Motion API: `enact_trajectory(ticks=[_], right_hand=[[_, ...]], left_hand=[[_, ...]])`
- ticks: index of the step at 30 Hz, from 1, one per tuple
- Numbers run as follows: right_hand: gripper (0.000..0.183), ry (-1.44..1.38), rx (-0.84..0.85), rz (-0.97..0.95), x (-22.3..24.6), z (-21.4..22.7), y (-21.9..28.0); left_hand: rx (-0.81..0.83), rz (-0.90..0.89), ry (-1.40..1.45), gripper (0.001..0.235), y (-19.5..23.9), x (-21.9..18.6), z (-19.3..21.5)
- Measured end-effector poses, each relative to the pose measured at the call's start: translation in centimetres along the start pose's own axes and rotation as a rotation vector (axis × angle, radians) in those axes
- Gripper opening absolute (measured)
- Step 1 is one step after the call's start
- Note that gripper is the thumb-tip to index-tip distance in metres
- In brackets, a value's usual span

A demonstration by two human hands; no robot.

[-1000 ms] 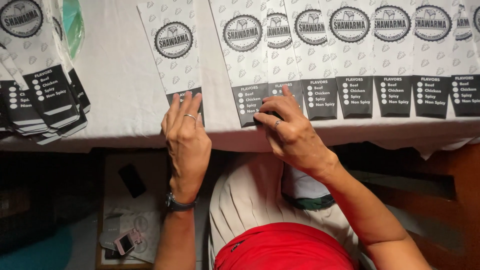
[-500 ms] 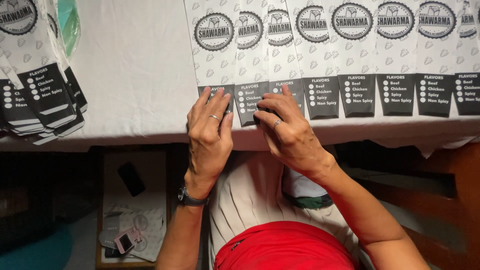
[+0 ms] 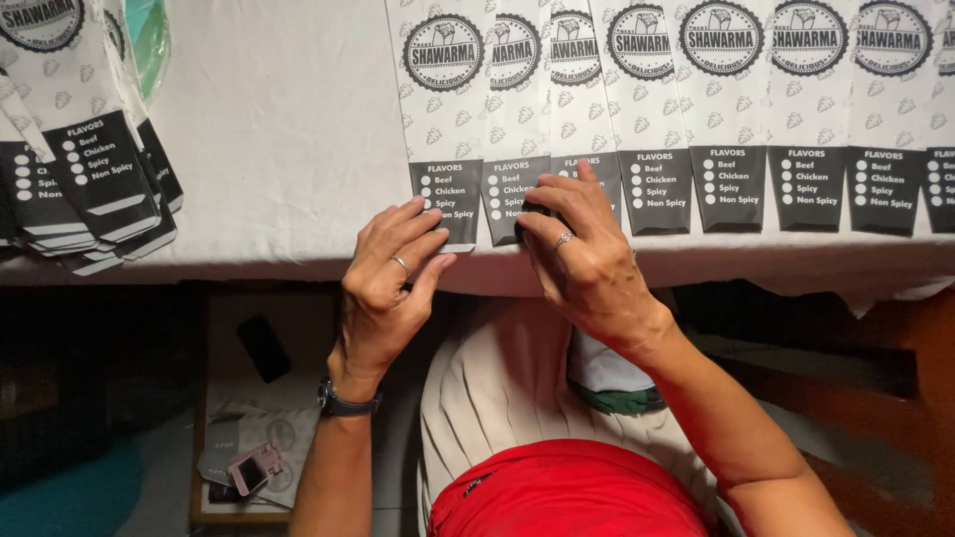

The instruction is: Folding the flaps of paper shawarma packaging and applying glue to the edges to prepare them for assembly.

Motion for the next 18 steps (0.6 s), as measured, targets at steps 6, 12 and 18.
enact_trajectory(ticks=[6,12,18], right_hand=[[0.010,-0.087,-0.018,0.070,2.0,-1.3,-1.3],[0.005,-0.116,0.002,0.109,2.1,-3.1,-1.8],[0.006,-0.098,-0.015,0.081,1.5,-3.2,-2.1]], left_hand=[[0.035,-0.002,-0.008,0.017,-0.3,-0.1,-0.1],[0.024,-0.009,0.085,0.012,-0.4,0.3,0.6],[-0.034,0.060,0.089,0.007,-0.5,0.7,0.5]])
Point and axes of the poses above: each hand's wrist, its own y-axis away from the middle knuckle, its own z-axis out of the back of the hand, x = y × z, the point moved 10 cm from there along -y, towards the middle knuckle, and after that the axes turned 13 degrees about x, right-handed, at the moved point
